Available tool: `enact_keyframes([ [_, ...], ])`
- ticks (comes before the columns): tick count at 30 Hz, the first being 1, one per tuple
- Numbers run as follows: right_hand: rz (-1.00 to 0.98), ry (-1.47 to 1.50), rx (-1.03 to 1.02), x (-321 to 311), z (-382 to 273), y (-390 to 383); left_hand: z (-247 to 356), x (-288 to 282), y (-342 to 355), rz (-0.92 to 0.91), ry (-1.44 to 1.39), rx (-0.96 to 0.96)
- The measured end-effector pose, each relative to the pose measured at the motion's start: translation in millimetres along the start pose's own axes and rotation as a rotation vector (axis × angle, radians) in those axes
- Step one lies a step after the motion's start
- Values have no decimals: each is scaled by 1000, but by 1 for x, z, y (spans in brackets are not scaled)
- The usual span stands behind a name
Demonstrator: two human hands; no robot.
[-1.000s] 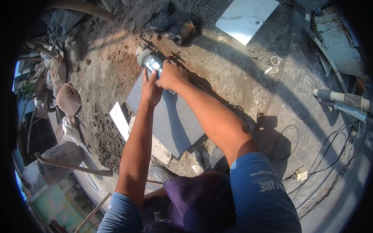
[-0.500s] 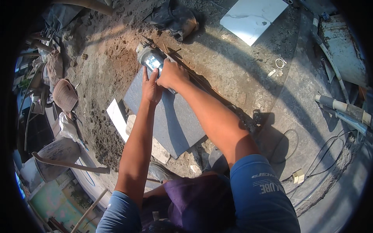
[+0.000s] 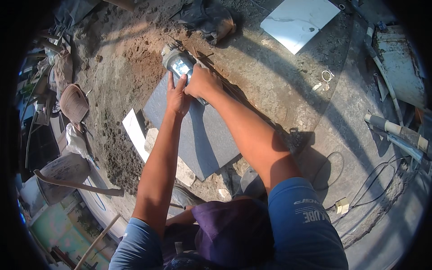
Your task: The person adjusts and repositions tiles, removes cut pieces, and cuts the tile surfaces using an angle grinder.
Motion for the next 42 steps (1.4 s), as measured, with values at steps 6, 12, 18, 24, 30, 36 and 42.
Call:
enact_keyframes([
  [6,-33,-30,36,-2,5,-8,-4,4,-9,1,6,-3],
  [12,6,-25,7,-2,14,-18,-14,5,-17,-26,31,-5],
  [18,27,-33,-1,0,22,-29,-22,4,-27,9,47,-26],
  [24,4,-30,32,-2,32,-42,-30,11,-41,15,18,-8],
  [30,-21,-37,58,-4,38,-55,-33,21,-58,30,5,-7],
  [36,5,-42,53,-6,47,-70,-41,27,-72,26,14,-13],
  [42,-22,-16,74,-10,54,-88,-51,28,-85,2,45,-35],
])
Point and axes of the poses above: each hand's wrist, its own y-axis towards the middle knuckle, its own x-axis out of the palm, z = x × y, the point moved 2 cm from there along y, towards the middle knuckle, and after that the axes turned 4 degrees about y, right-handed, at the moved point
